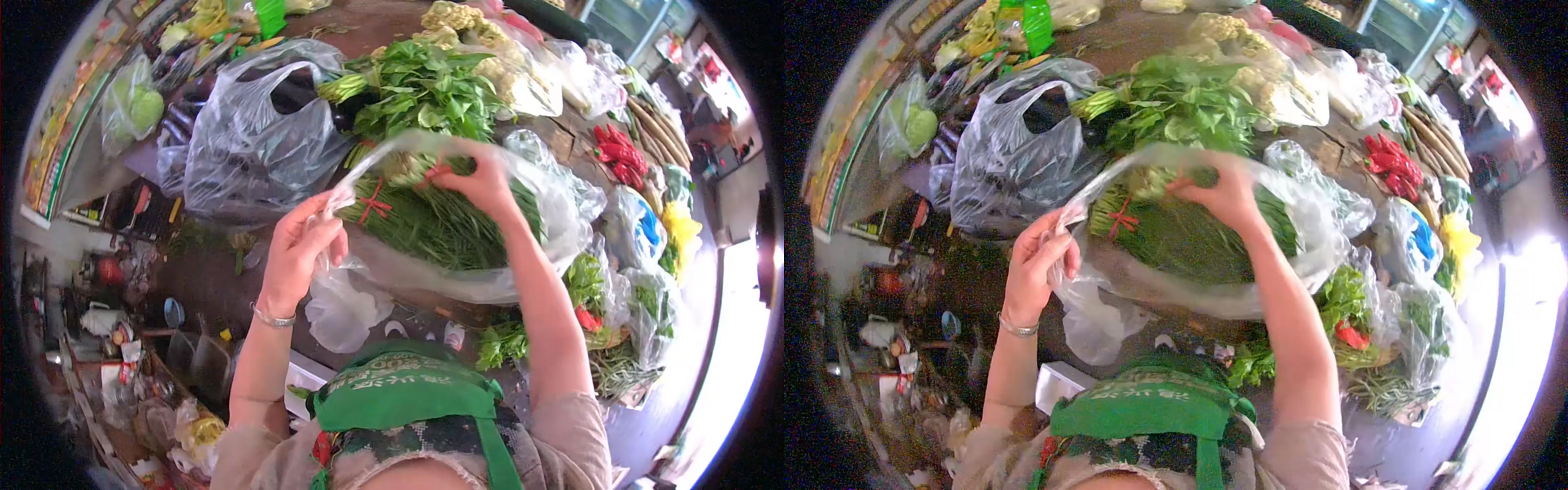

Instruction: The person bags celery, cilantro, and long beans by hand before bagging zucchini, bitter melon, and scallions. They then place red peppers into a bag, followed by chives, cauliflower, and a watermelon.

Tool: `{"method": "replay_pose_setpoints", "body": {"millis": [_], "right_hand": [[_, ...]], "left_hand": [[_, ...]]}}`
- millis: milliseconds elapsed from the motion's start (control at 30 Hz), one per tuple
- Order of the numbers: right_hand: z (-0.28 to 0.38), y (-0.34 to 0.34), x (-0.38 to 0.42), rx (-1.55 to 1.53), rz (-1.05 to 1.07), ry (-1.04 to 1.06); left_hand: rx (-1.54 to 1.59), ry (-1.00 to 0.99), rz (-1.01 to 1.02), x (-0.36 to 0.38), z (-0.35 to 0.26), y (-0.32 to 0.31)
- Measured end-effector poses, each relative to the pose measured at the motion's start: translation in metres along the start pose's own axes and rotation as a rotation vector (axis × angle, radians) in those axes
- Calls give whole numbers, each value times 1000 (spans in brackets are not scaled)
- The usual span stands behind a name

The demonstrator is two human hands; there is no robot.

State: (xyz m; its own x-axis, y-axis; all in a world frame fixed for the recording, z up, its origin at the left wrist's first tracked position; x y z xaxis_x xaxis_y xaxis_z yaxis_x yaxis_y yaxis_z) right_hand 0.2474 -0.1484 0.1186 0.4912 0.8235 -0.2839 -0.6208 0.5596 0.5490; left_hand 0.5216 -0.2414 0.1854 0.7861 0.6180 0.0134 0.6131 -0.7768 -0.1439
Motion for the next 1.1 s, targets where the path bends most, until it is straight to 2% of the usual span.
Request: {"method": "replay_pose_setpoints", "body": {"millis": [33, 67, 100, 167, 267, 367, 433, 500, 567, 667, 767, 800, 833, 900, 933, 1033, 1067, 1100], "right_hand": [[5, -3, -5, 98, -87, -14], [5, -17, -4, 343, -126, 15], [-20, -45, -6, 435, -17, -33], [-39, -73, 6, 349, 40, -162], [-30, -61, 10, 320, 74, -142], [-37, -39, 9, 214, 30, -225], [-55, -36, 19, 254, -33, -293], [-73, -43, 36, 222, 80, -535], [-75, -42, 40, 243, 114, -553], [-74, -52, 55, 279, 219, -491], [-63, -51, 65, 284, 217, -495], [-66, -55, 64, 286, 198, -448], [-68, -58, 64, 292, 172, -397], [-43, -48, 76, 291, 279, -379], [-45, -50, 84, 260, 312, -388], [-46, -49, 96, 208, 340, -397], [-51, -51, 96, 177, 324, -352], [-47, -43, 93, 142, 310, -306]], "left_hand": [[35, -53, -21, -3, -3, -1], [37, -57, 0, -5, -3, -2], [-54, -10, 2, -7, 0, -1], [-150, 16, 34, -9, 0, -1], [-16, -21, -41, -7, -1, 4], [-43, -37, -67, -7, -4, 8], [-13, -83, -21, -10, -4, 5], [-63, -114, -53, -11, -4, 3], [-83, -130, -18, -9, 2, -4], [-112, -265, 71, -7, 4, -27], [-497, -359, 99, -19, 19, -53], [-605, -467, 137, -26, 28, -62], [-588, -495, 152, -33, 31, -71], [-1010, -746, 186, -44, 30, -102], [-1079, -679, 165, -54, 38, -109], [-1407, -687, 212, -85, 83, -116], [-1404, -698, 207, -89, 89, -118], [-1421, -610, 175, -97, 94, -118]]}}
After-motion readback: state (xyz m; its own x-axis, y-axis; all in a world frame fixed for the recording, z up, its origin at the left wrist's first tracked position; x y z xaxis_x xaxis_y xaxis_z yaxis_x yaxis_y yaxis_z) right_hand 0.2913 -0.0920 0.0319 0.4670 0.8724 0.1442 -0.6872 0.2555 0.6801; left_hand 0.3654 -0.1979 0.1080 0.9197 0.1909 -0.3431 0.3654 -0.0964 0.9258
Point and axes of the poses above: each hand's wrist, its own x-axis away from the middle knuckle, its own y-axis out of the back of the hand, z = x × y, the point moved 6 cm from there along -x, towards the middle knuckle, and after that the axes turned 3 degrees about x, right-handed, at the moved point
